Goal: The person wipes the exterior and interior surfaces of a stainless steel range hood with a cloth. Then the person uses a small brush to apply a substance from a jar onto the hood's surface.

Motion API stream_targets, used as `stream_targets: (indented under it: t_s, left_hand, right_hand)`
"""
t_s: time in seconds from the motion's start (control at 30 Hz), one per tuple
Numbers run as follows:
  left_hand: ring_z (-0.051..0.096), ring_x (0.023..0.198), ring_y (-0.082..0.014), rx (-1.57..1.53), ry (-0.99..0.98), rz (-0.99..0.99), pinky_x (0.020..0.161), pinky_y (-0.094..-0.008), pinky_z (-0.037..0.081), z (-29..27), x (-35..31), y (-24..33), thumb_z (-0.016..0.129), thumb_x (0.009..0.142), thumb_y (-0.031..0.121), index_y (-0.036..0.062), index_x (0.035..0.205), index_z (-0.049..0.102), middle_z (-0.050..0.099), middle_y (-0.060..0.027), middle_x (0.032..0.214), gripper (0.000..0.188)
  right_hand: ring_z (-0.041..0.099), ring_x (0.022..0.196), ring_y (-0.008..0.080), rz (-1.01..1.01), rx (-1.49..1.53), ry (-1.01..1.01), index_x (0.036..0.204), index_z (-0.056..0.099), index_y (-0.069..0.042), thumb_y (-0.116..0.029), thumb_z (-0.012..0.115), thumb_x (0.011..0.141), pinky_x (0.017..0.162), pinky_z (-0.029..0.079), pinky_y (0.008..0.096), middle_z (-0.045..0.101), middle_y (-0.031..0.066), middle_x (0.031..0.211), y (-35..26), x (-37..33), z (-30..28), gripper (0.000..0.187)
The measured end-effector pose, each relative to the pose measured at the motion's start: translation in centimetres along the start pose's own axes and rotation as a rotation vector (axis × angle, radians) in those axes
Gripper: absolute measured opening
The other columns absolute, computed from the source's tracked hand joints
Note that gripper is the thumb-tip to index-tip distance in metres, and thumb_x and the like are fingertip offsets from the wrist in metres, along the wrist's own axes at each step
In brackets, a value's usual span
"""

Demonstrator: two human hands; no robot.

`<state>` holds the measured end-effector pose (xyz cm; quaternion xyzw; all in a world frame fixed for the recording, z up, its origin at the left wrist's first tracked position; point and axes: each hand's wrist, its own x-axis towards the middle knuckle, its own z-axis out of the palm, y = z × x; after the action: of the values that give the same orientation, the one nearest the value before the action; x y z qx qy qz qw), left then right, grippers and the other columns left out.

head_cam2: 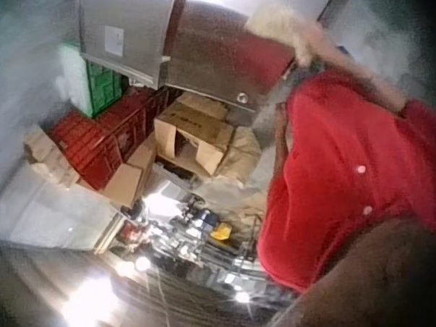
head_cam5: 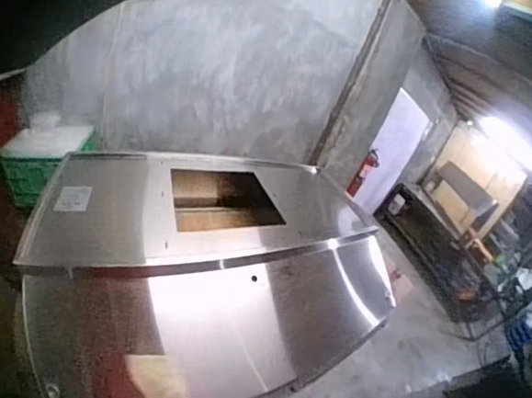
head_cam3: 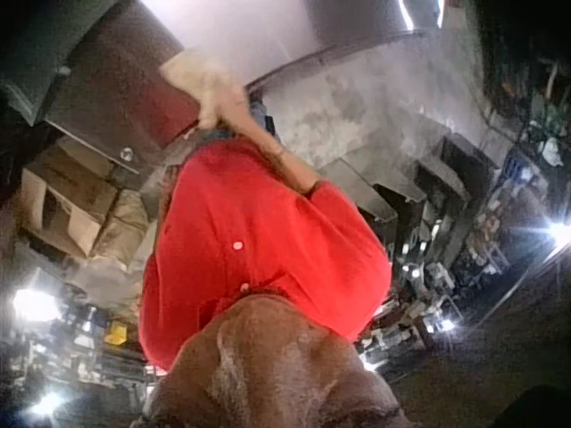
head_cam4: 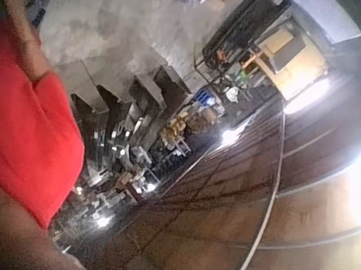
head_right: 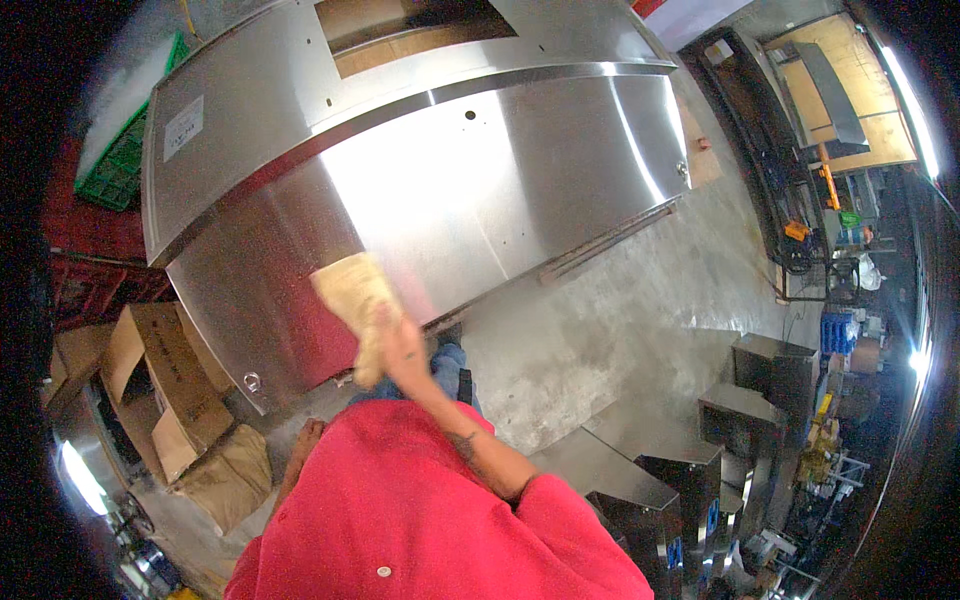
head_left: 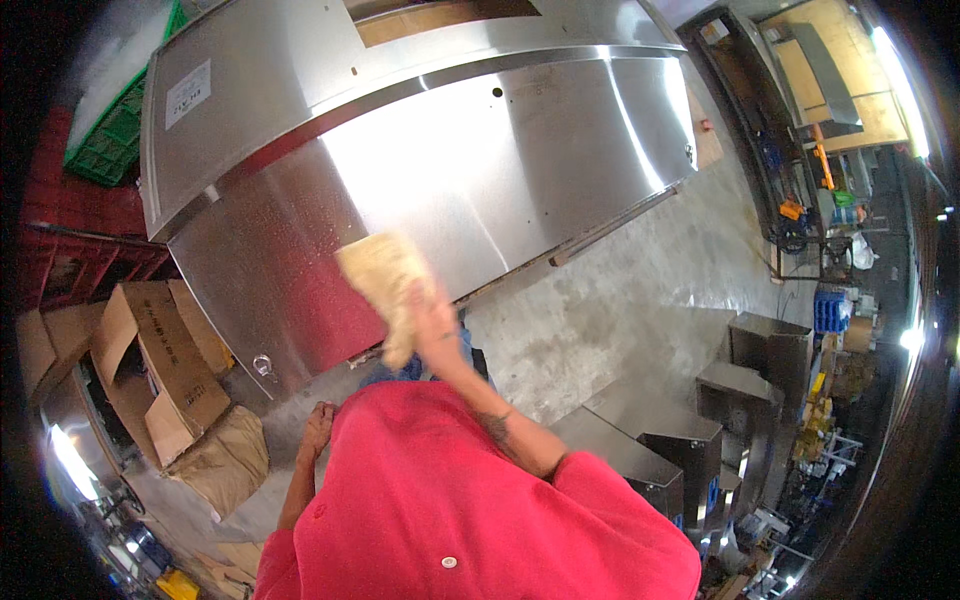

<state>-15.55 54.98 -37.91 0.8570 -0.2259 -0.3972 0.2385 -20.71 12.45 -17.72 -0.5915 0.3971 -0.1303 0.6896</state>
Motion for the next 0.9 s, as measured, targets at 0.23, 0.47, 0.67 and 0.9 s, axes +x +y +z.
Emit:
stream_targets:
  t_s: [0.23,0.47,0.67,0.9]
  left_hand:
    - [0.073,0.101,-0.0348,-0.310,0.044,-0.388,0.092,-0.0422,0.054,-0.9,-0.6,10.5,0.049,0.110,0.038,-0.0017,0.117,0.068,0.075,-0.0210,0.107,0.045]
    - [0.071,0.096,-0.0303,-0.421,0.085,-0.498,0.087,-0.0398,0.055,6.3,-4.6,9.0,0.050,0.112,0.036,0.0005,0.118,0.067,0.074,-0.0175,0.103,0.041]
    - [0.070,0.092,-0.0265,-0.436,0.055,-0.567,0.083,-0.0378,0.056,11.0,-8.2,9.7,0.050,0.113,0.035,0.0024,0.119,0.067,0.073,-0.0145,0.100,0.037]
    - [0.069,0.086,-0.0220,-0.415,0.025,-0.515,0.078,-0.0354,0.056,9.6,-6.0,11.4,0.050,0.114,0.033,0.0046,0.119,0.066,0.072,-0.0109,0.097,0.033]
  right_hand:
    - [0.070,0.118,0.0290,-0.312,0.201,0.355,0.151,0.048,0.000,-0.035,0.064,0.109,0.100,0.060,0.0416,0.065,0.0176,0.136,-8.3,13.9,-19.1,0.057]
    - [0.050,0.142,0.0493,-0.795,-0.668,0.494,0.150,0.045,0.013,-0.035,0.050,0.113,0.122,0.036,0.0555,0.055,0.0370,0.147,-14.3,31.0,-26.1,0.060]
    - [0.035,0.155,0.0505,-0.863,-1.124,0.586,0.146,0.051,0.015,-0.023,0.049,0.109,0.132,0.018,0.0578,0.046,0.0401,0.156,-11.6,31.3,-18.3,0.054]
    - [0.052,0.138,0.0521,-0.829,-1.131,0.309,0.145,0.050,0.009,-0.017,0.065,0.097,0.119,0.038,0.0598,0.057,0.0343,0.145,-9.7,26.3,-8.7,0.056]
